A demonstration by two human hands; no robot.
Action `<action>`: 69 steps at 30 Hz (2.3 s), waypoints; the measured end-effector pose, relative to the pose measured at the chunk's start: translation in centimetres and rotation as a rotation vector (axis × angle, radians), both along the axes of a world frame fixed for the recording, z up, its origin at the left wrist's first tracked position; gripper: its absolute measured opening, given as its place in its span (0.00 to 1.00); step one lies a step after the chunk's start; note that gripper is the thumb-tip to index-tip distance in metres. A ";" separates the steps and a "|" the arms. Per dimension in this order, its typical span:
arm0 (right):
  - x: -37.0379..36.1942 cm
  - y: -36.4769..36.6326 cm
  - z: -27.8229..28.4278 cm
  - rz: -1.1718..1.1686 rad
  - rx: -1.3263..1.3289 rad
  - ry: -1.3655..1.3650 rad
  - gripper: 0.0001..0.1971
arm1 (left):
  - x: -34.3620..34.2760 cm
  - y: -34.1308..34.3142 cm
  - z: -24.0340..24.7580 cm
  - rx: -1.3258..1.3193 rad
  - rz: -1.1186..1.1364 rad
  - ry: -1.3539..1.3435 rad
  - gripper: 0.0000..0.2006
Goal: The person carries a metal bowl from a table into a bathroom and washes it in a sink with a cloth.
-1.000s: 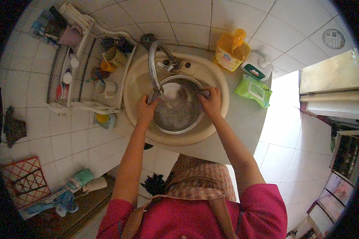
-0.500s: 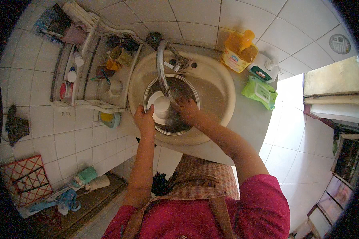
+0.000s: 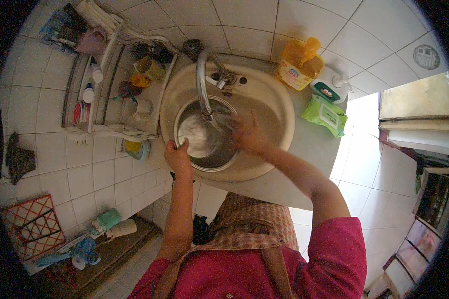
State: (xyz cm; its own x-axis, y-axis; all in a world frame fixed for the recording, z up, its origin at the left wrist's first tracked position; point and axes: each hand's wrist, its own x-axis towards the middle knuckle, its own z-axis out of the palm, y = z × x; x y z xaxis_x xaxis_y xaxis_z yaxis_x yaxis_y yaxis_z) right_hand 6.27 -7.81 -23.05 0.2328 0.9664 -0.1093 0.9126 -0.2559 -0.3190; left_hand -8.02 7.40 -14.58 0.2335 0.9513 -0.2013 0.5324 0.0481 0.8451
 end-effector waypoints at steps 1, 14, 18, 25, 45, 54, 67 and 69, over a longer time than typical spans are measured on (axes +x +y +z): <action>2.1 0.5 1.2 -0.024 0.059 -0.138 0.17 | -0.3 -0.3 -0.4 -0.067 -0.017 -0.043 0.05; 1.4 8.1 0.9 0.521 0.530 0.118 0.21 | 2.0 -3.4 -2.3 -0.694 0.052 -0.294 0.20; 3.5 7.7 4.8 0.502 0.286 0.154 0.18 | 1.2 -1.8 -5.3 -0.653 -0.167 -0.378 0.25; 7.3 2.1 2.2 -0.476 0.091 0.387 0.15 | -0.2 1.8 -5.5 -0.799 -0.056 -0.411 0.24; 3.5 -0.6 11.4 -1.016 0.280 0.215 0.14 | 4.1 -9.6 -10.8 0.154 -0.874 -0.179 0.17; 0.9 3.5 9.6 -0.883 0.551 0.592 0.17 | 1.3 -9.4 -6.7 -0.323 -0.514 -0.292 0.17; 0.1 6.9 9.6 -0.534 0.198 0.271 0.16 | -0.2 -6.1 -4.8 -0.298 -0.330 -0.412 0.14; 4.3 8.1 10.2 -0.614 -0.101 0.642 0.20 | -1.6 -6.3 -5.0 -0.202 -0.304 -0.241 0.13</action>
